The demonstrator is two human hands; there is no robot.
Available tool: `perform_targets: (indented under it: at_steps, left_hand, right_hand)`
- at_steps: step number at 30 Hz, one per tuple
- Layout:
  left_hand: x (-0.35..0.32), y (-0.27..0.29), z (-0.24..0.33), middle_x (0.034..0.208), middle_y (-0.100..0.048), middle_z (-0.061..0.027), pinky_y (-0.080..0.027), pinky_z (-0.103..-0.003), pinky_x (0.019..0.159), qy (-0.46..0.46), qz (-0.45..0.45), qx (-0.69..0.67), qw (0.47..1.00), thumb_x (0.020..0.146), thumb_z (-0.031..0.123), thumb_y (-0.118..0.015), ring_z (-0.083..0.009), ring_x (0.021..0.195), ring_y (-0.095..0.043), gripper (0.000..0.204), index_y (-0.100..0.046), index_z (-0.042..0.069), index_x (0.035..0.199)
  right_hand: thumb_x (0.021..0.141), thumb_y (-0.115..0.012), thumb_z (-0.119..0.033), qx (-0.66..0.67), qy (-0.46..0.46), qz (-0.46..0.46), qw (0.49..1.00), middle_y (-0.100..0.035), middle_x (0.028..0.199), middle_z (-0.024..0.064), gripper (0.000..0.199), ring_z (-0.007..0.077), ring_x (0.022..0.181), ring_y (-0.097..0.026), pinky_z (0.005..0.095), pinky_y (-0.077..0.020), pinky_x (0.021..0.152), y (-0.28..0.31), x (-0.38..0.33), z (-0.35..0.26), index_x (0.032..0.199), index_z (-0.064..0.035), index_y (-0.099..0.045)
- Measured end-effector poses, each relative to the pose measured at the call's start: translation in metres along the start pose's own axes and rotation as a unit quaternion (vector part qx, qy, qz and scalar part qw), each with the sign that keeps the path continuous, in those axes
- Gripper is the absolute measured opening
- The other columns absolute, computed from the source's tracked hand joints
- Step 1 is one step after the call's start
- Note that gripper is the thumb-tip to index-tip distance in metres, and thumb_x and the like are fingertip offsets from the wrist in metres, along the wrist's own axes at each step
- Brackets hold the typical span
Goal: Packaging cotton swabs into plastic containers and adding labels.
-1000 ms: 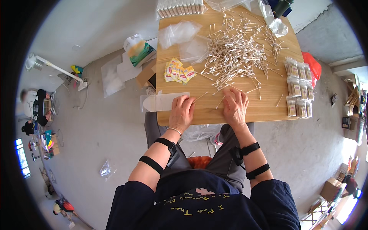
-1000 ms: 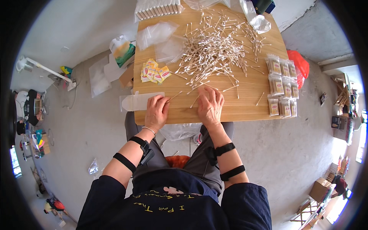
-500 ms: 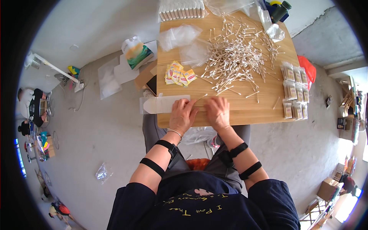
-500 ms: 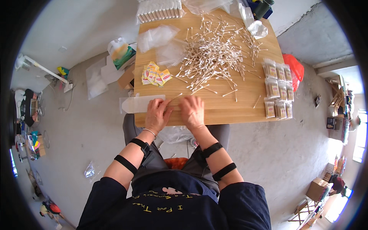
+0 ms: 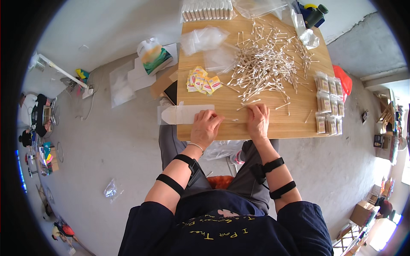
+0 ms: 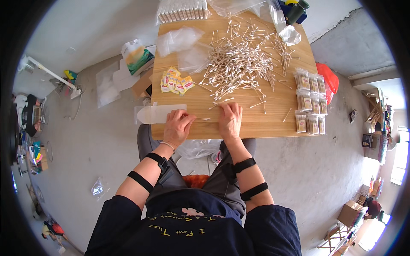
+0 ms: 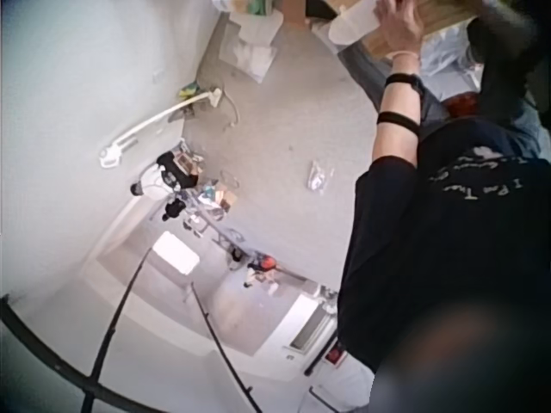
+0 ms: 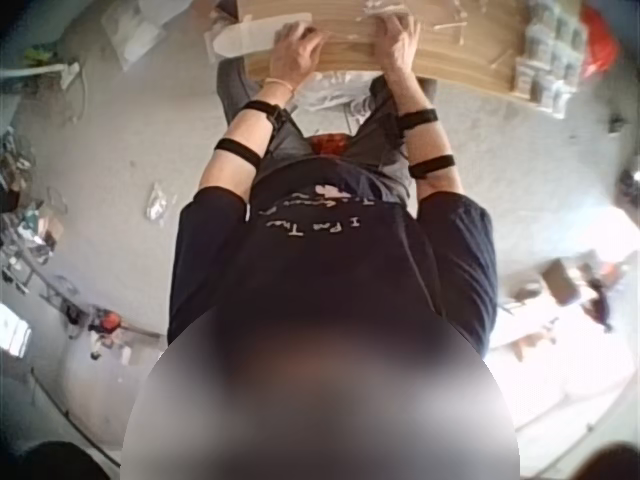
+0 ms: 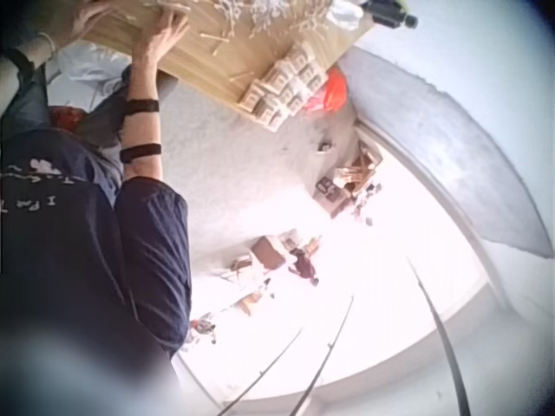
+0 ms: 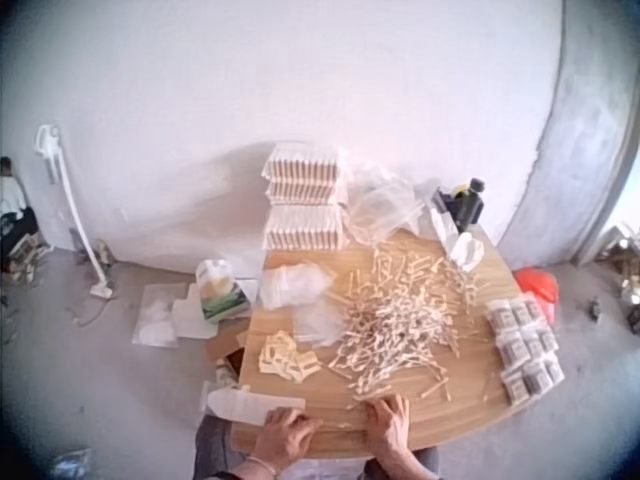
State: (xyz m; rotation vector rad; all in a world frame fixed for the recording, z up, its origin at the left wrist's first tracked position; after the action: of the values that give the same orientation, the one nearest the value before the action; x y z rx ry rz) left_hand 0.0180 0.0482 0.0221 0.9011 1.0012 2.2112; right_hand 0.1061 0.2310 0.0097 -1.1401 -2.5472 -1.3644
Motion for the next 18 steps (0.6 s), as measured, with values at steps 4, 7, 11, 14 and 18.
perform_targets:
  at_steps: [4, 7, 11, 14, 18]
  left_hand:
    - [0.0, -0.001, 0.0, 0.091, -0.055, -0.0019, -0.043, -0.038, 0.079, 0.008, 0.008, -0.006, 1.0, 0.082, 0.016, -0.069, -0.0247, 0.088, -0.054, 0.014, -0.069, 0.016, 0.096]
    - [0.0, -0.002, 0.0, 0.098, -0.055, -0.0038, -0.043, -0.039, 0.082, 0.013, 0.02, -0.002, 1.0, 0.084, 0.017, -0.068, -0.0248, 0.091, -0.054, 0.023, -0.063, 0.013, 0.106]
    - [-0.004, -0.005, -0.003, 0.108, -0.053, -0.0102, -0.043, -0.042, 0.088, 0.042, 0.031, -0.014, 0.999, 0.083, 0.017, -0.07, -0.0308, 0.1, -0.052, 0.039, -0.056, 0.009, 0.118]
    - [-0.002, -0.002, 0.001, 0.12, -0.051, -0.0131, -0.04, -0.044, 0.096, 0.049, 0.062, 0.0, 0.997, 0.084, 0.022, -0.068, -0.032, 0.114, -0.049, 0.047, -0.051, 0.006, 0.125]
    - [0.002, -0.001, 0.003, 0.128, -0.05, -0.0131, -0.036, -0.045, 0.104, 0.026, 0.038, 0.07, 0.996, 0.085, 0.022, -0.067, -0.0305, 0.123, -0.045, 0.049, -0.051, 0.004, 0.127]
  right_hand:
    - [0.079, -0.064, 0.002, 0.042, 0.031, -0.036, 0.998, -0.059, 0.09, 0.0101, 0.018, 0.0313, 0.09, -0.054, 0.0393, -0.0464, 0.082, -0.015, -0.007, -0.027, 0.093, -0.0068, -0.07]
    - [0.078, -0.063, 0.004, 0.1, 0.035, -0.061, 0.992, -0.061, 0.093, 0.0113, 0.019, 0.0328, 0.093, -0.056, 0.0405, -0.0473, 0.083, -0.024, -0.011, -0.039, 0.094, -0.0052, -0.069]
    - [0.077, -0.059, 0.008, 0.123, -0.002, -0.052, 0.991, -0.06, 0.099, 0.0143, 0.024, 0.0357, 0.099, -0.056, 0.0422, -0.0468, 0.087, -0.012, -0.001, -0.039, 0.097, -0.0029, -0.067]
    - [0.078, -0.058, 0.008, 0.078, -0.011, -0.026, 0.997, -0.059, 0.101, 0.0146, 0.026, 0.0359, 0.1, -0.054, 0.0418, -0.0459, 0.089, -0.005, 0.011, -0.025, 0.1, -0.0018, -0.066]
    - [0.076, -0.059, 0.008, 0.046, 0.051, -0.076, 0.995, -0.061, 0.1, 0.0139, 0.029, 0.0353, 0.096, -0.056, 0.0405, -0.0471, 0.086, -0.013, 0.008, -0.026, 0.101, -0.0035, -0.068]
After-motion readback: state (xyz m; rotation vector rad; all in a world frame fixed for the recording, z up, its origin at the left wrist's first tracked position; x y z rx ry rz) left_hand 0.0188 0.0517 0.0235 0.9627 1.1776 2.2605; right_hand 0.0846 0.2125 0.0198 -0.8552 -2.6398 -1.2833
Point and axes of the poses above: each hand's wrist, its own x-axis towards the middle knuckle, its own y-axis out of the back of the hand, z = x × y, the point moved 2 cm from there along x, towards the middle knuckle
